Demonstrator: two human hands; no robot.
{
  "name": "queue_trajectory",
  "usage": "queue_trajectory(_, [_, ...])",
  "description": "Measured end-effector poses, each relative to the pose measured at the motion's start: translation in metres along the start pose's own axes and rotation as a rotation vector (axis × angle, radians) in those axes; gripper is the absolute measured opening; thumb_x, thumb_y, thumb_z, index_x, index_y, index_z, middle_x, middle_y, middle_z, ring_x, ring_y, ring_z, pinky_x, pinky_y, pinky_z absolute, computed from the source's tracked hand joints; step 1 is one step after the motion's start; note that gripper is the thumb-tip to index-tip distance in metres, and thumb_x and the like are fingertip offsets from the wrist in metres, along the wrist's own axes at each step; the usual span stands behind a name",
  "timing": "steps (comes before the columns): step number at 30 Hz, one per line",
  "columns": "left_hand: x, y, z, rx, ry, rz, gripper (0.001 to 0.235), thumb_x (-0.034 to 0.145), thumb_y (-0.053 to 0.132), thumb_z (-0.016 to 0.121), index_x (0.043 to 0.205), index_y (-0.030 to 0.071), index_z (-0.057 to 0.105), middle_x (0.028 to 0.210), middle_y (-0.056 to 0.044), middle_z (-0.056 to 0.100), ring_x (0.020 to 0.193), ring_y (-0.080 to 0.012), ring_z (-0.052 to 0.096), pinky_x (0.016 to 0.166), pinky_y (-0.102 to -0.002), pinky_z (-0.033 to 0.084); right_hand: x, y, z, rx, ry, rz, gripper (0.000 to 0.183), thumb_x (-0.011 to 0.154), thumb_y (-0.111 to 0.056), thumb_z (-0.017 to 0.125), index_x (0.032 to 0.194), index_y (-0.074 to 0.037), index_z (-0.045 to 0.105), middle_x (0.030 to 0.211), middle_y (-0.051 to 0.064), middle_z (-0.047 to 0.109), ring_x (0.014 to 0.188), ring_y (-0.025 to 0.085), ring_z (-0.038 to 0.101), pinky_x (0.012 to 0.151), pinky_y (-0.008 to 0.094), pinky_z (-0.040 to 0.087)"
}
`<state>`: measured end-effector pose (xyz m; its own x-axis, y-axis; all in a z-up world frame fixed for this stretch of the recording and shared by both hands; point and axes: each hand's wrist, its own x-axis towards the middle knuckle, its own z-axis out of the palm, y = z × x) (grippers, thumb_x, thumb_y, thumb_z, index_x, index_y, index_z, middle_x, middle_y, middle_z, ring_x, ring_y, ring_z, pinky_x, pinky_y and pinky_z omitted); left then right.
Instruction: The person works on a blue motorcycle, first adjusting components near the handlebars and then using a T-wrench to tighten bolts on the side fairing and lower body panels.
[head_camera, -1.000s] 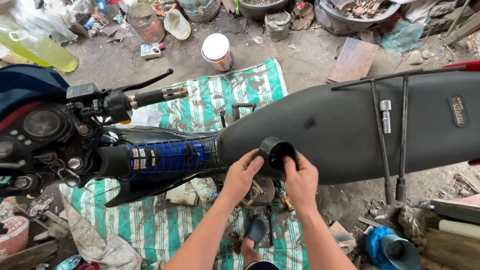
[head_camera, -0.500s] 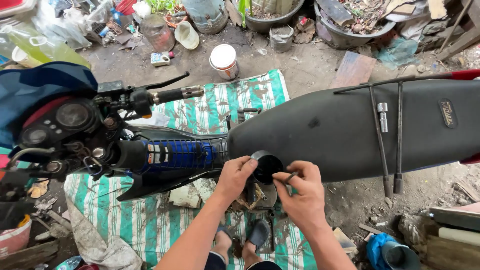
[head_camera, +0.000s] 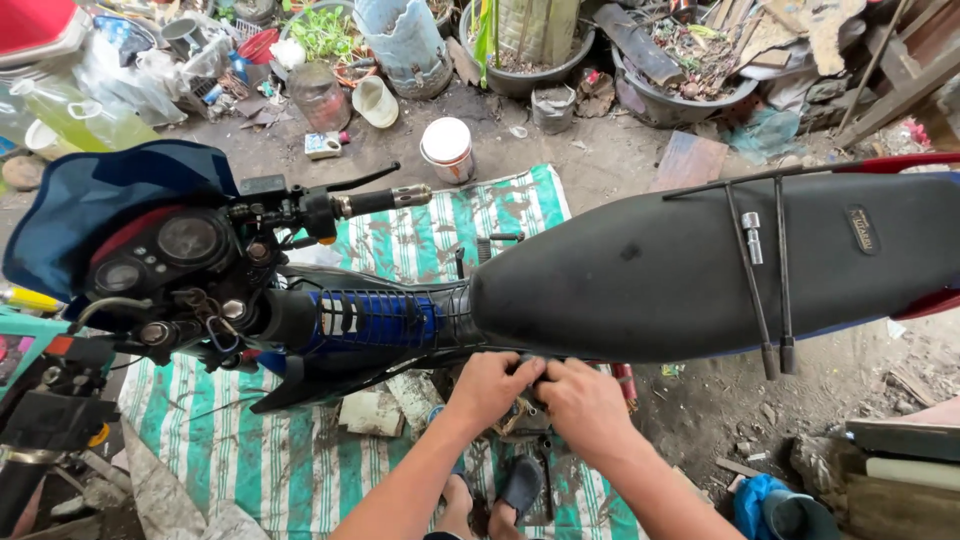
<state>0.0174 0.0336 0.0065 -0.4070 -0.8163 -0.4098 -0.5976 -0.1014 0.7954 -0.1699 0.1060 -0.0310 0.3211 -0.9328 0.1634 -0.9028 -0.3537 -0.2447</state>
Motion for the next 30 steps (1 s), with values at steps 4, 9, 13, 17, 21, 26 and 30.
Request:
queue_trajectory(4, [-0.005, -0.013, -0.003, 0.049, -0.050, -0.049, 0.067, 0.109, 0.057, 0.067, 0.064, 0.017, 0.036, 0.059, 0.001, 0.032, 0.056, -0.0150, 0.029, 0.060, -0.039, 0.023, -0.017, -0.002, 0.046, 0.065, -0.113, 0.070, 0.012, 0.076, -0.011, 0.070, 0.067, -0.017, 0.066, 0.076, -0.001, 0.060, 0.066, 0.032, 0.065, 0.046, 0.053, 0.044])
queue_trajectory(9, [-0.011, -0.016, -0.008, 0.052, -0.068, -0.069, 0.070, 0.107, 0.060, 0.067, 0.064, 0.016, 0.033, 0.059, 0.000, 0.029, 0.057, -0.0158, 0.027, 0.061, -0.041, 0.022, -0.020, -0.003, 0.064, 0.109, -0.067, 0.102, 0.007, 0.077, -0.013, 0.075, 0.082, -0.015, 0.079, 0.078, 0.004, 0.067, 0.059, 0.039, 0.066, 0.048, 0.054, 0.049])
queue_trajectory(13, [0.000, -0.024, -0.018, -0.056, -0.062, -0.068, 0.066, 0.105, 0.062, 0.064, 0.064, 0.018, 0.038, 0.062, 0.001, 0.037, 0.062, -0.0157, 0.033, 0.063, -0.041, 0.024, 0.000, -0.016, 0.005, 0.174, 0.086, 0.075, 0.014, 0.074, -0.012, 0.073, 0.085, -0.016, 0.066, 0.085, 0.000, 0.062, 0.062, 0.033, 0.067, 0.049, 0.049, 0.050])
queue_trajectory(17, [0.067, -0.068, 0.002, -0.256, 0.040, -0.146, 0.064, 0.103, 0.072, 0.060, 0.077, 0.014, 0.057, 0.081, -0.009, 0.053, 0.085, -0.0252, 0.048, 0.079, -0.046, 0.034, 0.006, -0.002, -0.031, 0.541, 0.408, 0.541, 0.016, 0.091, -0.011, 0.084, 0.103, -0.021, 0.085, 0.086, -0.003, 0.078, 0.071, 0.012, 0.072, 0.061, 0.031, 0.057])
queue_trajectory(21, [0.130, -0.059, 0.011, -0.248, 0.059, -0.116, 0.079, 0.100, 0.078, 0.060, 0.107, 0.004, 0.088, 0.119, -0.024, 0.082, 0.129, -0.0422, 0.071, 0.110, -0.055, 0.055, 0.001, 0.010, -0.023, 1.291, 0.624, 0.894, 0.009, 0.100, 0.000, 0.076, 0.107, 0.001, 0.083, 0.061, 0.008, 0.060, 0.048, 0.012, 0.050, 0.040, 0.026, 0.036])
queue_trajectory(26, [0.164, -0.064, 0.035, -0.260, -0.073, -0.079, 0.076, 0.102, 0.076, 0.062, 0.120, 0.007, 0.088, 0.120, -0.020, 0.082, 0.118, -0.0369, 0.074, 0.102, -0.051, 0.057, -0.001, 0.022, -0.008, 1.516, 0.751, 0.973, 0.010, 0.106, 0.002, 0.071, 0.110, 0.007, 0.079, 0.066, 0.010, 0.059, 0.054, 0.008, 0.052, 0.043, 0.019, 0.035])
queue_trajectory(30, [0.142, -0.074, 0.049, -0.431, -0.156, -0.087, 0.056, 0.105, 0.061, 0.069, 0.093, 0.008, 0.084, 0.071, -0.005, 0.064, 0.064, -0.0168, 0.060, 0.061, -0.036, 0.053, 0.002, 0.020, -0.011, 1.438, 0.782, 1.006, 0.010, 0.106, 0.002, 0.071, 0.110, 0.008, 0.078, 0.067, 0.010, 0.057, 0.054, 0.009, 0.052, 0.044, 0.019, 0.034])
